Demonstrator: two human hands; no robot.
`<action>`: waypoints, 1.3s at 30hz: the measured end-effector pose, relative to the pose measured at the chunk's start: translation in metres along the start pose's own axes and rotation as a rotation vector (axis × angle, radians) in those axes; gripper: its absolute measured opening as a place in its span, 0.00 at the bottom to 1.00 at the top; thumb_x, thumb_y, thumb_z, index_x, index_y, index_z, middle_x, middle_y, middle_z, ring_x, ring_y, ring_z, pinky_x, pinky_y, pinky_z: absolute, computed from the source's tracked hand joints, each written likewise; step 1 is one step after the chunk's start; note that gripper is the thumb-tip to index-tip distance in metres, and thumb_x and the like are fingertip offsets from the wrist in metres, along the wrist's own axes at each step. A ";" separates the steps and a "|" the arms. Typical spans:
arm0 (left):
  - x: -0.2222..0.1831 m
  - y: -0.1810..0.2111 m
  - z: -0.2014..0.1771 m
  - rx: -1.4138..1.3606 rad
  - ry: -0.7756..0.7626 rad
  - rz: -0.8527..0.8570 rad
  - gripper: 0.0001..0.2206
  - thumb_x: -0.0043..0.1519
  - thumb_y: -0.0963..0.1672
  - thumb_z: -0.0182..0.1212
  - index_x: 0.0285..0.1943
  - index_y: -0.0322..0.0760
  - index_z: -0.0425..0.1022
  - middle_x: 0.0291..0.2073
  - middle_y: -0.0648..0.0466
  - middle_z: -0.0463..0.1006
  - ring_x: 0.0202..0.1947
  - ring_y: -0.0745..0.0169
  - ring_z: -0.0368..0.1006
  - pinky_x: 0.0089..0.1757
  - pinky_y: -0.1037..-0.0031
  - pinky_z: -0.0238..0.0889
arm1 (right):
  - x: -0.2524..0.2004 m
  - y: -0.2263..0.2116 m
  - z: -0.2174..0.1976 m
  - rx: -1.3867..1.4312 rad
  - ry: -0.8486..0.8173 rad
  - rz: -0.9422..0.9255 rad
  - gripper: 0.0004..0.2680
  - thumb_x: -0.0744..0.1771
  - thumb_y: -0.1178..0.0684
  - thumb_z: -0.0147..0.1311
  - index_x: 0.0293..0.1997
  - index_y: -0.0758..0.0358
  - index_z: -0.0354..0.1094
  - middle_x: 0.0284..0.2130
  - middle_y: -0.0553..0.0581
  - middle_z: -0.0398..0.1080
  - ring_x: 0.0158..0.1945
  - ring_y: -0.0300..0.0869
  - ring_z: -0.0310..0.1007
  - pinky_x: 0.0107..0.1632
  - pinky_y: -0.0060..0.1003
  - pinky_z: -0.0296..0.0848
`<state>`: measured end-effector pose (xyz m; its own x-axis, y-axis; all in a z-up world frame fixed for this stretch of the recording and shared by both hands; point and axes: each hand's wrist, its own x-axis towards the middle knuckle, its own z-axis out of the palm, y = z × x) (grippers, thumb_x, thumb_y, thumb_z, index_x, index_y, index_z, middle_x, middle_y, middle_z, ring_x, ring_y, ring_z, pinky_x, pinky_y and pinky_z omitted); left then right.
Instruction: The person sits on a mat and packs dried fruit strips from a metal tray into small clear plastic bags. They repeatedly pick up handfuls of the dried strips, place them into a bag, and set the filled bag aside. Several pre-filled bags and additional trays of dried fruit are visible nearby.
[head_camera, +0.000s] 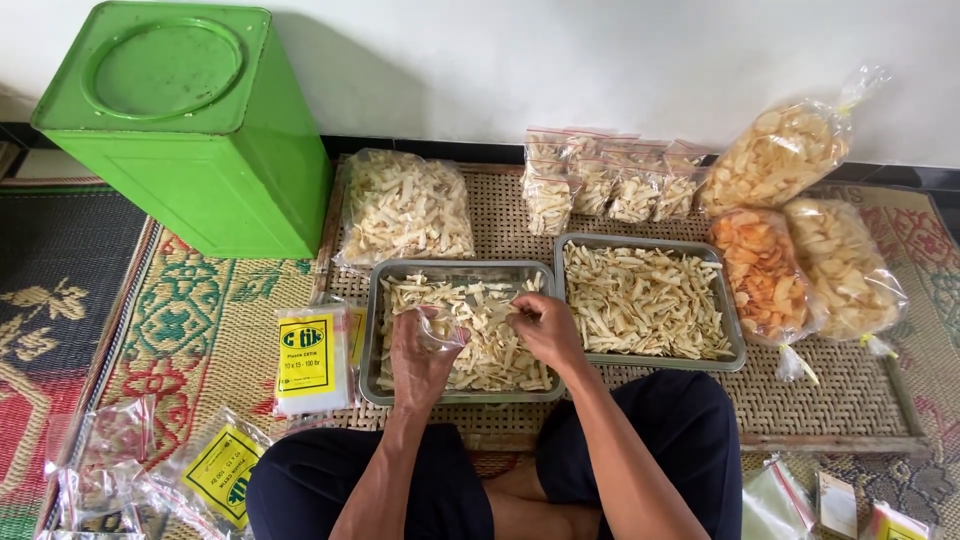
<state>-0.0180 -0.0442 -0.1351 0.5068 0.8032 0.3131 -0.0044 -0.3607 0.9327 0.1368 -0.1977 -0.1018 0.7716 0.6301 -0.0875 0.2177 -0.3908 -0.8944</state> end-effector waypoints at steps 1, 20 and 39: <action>0.001 -0.005 0.002 -0.001 0.001 -0.002 0.27 0.43 0.49 0.85 0.47 0.40 0.75 0.39 0.44 0.76 0.42 0.38 0.77 0.41 0.50 0.73 | 0.002 -0.004 -0.005 -0.002 -0.001 0.000 0.07 0.65 0.60 0.59 0.45 0.69 0.77 0.34 0.70 0.78 0.38 0.53 0.80 0.40 0.52 0.77; 0.000 -0.017 0.003 0.093 -0.019 -0.010 0.26 0.44 0.47 0.81 0.48 0.40 0.71 0.41 0.42 0.72 0.45 0.30 0.74 0.42 0.47 0.71 | -0.010 -0.095 0.021 0.192 -0.046 -0.303 0.04 0.66 0.62 0.61 0.43 0.70 0.76 0.30 0.67 0.77 0.30 0.46 0.79 0.35 0.40 0.81; -0.002 -0.022 0.004 0.105 -0.013 0.015 0.29 0.43 0.45 0.81 0.51 0.36 0.69 0.41 0.40 0.70 0.44 0.30 0.72 0.42 0.47 0.71 | -0.022 -0.129 0.015 -0.092 -0.078 -0.189 0.05 0.64 0.64 0.59 0.41 0.66 0.77 0.30 0.74 0.77 0.37 0.67 0.80 0.34 0.51 0.82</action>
<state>-0.0154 -0.0404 -0.1570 0.5187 0.7914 0.3235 0.0785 -0.4209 0.9037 0.0831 -0.1513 0.0089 0.6640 0.7466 0.0412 0.4105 -0.3179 -0.8547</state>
